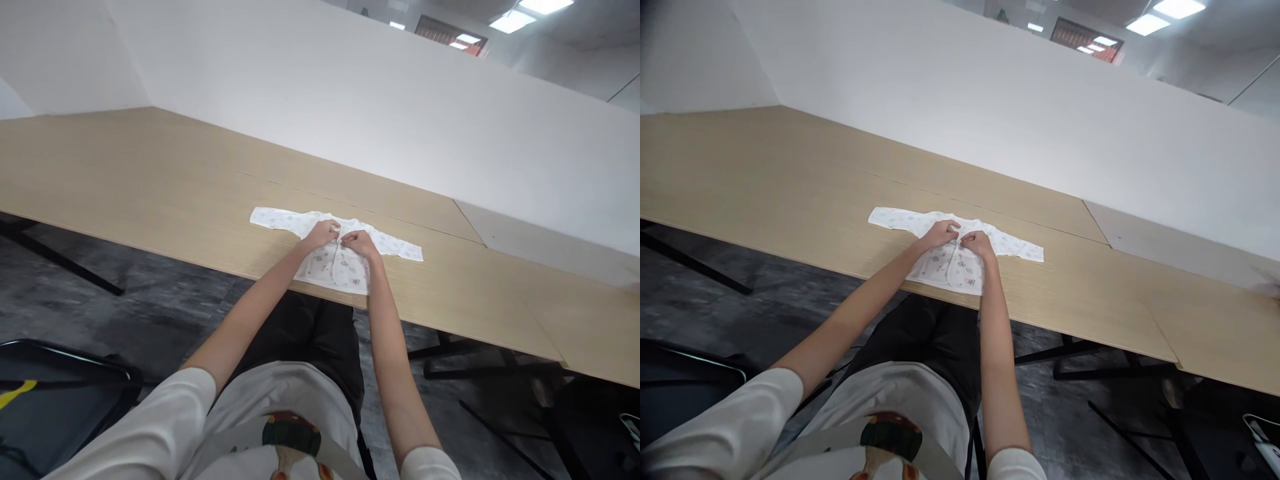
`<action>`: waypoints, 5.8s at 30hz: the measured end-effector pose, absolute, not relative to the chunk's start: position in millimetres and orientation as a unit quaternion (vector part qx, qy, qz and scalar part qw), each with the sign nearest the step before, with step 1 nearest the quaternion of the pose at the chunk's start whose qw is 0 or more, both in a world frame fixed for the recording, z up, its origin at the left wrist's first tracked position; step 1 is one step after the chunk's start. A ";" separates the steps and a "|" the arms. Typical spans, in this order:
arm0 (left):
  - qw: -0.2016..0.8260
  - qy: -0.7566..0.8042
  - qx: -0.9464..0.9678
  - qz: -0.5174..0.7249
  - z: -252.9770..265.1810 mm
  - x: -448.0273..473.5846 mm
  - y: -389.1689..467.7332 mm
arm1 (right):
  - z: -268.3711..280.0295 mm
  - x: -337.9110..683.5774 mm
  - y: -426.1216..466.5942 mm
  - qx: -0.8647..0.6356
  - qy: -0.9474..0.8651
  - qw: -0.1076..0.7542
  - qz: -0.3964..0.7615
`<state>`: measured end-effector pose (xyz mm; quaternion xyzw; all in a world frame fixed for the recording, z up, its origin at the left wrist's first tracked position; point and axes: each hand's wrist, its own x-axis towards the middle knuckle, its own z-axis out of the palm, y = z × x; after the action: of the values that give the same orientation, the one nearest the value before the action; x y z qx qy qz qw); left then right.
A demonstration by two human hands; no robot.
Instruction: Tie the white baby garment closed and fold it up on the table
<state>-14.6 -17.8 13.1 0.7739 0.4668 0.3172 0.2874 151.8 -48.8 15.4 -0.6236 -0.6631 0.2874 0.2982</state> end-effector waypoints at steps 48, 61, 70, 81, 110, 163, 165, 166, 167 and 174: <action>0.242 0.408 0.808 0.350 6.8 -13.6 -31.8 | 21.1 150.8 -57.4 -0.612 -0.650 0.320 0.318; 0.292 0.348 0.798 0.397 4.3 -12.0 -27.2 | 23.7 145.1 -59.5 -0.623 -0.645 0.313 0.312; 0.302 0.368 0.786 0.395 2.5 -13.2 -24.4 | 18.2 150.9 -54.1 -0.594 -0.637 0.347 0.348; 0.341 0.367 0.774 0.387 7.5 -14.4 -28.5 | 11.6 153.4 -48.2 -0.540 -0.662 0.392 0.340; 0.371 0.335 0.762 0.411 -4.5 -16.2 -17.5 | 17.3 148.8 -55.5 -0.559 -0.663 0.392 0.309; 0.428 0.325 0.783 0.313 8.6 -34.2 -46.8 | 18.5 155.8 -96.9 -0.478 -0.748 0.314 0.336; 0.436 0.326 0.778 0.312 10.3 -34.2 -48.9 | 18.9 155.2 -98.2 -0.474 -0.747 0.323 0.335; 0.441 0.325 0.777 0.310 11.0 -34.1 -49.9 | 19.0 155.0 -98.7 -0.473 -0.746 0.327 0.335; 0.445 0.324 0.776 0.309 11.4 -34.0 -50.6 | 19.0 154.9 -99.1 -0.474 -0.744 0.330 0.335; 0.455 0.303 0.774 0.320 8.3 -34.1 -48.2 | 19.0 154.1 -100.4 -0.518 -0.712 0.341 0.328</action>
<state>-34.1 -48.2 8.3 0.7741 0.3029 0.3196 0.4548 154.1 -100.4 19.0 -0.5183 -0.7124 0.3281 0.3407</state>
